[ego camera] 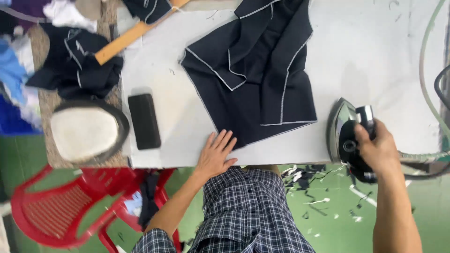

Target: The person irons a black fabric piece on a white ironing table using a steam iron and a pressing block. They repeatedly smooth, fold, and press different sections of the fabric, occasionally using the block to hold seams flat while ironing.

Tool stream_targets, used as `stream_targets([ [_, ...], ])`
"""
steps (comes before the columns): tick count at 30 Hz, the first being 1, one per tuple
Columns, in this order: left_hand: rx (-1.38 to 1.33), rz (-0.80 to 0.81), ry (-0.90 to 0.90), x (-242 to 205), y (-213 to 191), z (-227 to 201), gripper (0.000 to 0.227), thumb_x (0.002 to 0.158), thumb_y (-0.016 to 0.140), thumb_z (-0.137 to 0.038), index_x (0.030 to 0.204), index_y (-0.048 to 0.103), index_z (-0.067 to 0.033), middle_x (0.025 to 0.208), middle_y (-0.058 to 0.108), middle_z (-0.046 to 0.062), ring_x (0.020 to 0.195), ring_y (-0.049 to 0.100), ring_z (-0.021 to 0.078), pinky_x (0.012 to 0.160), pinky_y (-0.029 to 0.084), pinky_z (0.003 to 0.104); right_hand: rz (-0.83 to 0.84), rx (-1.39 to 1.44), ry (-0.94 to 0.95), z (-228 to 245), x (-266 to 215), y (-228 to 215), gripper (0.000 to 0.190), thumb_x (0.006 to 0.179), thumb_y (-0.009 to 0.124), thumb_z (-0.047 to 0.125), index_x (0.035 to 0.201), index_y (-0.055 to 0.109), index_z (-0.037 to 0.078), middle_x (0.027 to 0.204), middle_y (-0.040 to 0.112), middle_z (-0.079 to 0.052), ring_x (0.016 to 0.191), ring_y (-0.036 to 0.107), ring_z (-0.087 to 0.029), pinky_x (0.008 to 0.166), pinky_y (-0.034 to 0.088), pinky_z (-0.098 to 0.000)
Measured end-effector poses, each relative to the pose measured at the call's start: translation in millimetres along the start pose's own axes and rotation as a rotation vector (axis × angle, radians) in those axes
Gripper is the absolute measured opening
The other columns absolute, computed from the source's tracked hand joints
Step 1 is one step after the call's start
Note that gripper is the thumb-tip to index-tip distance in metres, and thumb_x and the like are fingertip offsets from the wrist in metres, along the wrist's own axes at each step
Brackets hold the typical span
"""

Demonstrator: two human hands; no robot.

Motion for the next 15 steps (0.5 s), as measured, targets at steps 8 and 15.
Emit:
stream_targets([
  [8, -0.018, -0.104, 0.264, 58.7, -19.5, 100.9, 0.064, 0.107, 0.045, -0.049, 0.15, 0.047, -0.0024, 0.159, 0.041, 0.02, 0.149, 0.037, 0.0368, 0.122, 0.025, 0.058, -0.128, -0.189, -0.191, 22.3, -126.0, 120.6, 0.059, 0.099, 0.055, 0.035, 0.15, 0.046, 0.006, 0.112, 0.068, -0.037, 0.102, 0.064, -0.058, 0.088, 0.049, -0.0622],
  [15, -0.038, -0.048, 0.357, 84.5, -8.2, 124.3, 0.059, 0.104, 0.044, -0.053, 0.149, 0.054, -0.0152, 0.16, 0.044, 0.014, 0.151, 0.035, 0.032, 0.124, 0.017, 0.058, -0.04, -0.406, -0.368, 62.2, -112.7, 242.2, 0.057, 0.098, 0.055, 0.055, 0.138, 0.051, 0.015, 0.097, 0.076, -0.019, 0.085, 0.077, -0.038, 0.074, 0.063, -0.0498],
])
Point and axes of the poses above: each hand's wrist, its own x-axis towards the middle knuckle, its own y-axis out of the palm, z = x × y, the point moved 2 cm from there along x, towards the middle knuckle
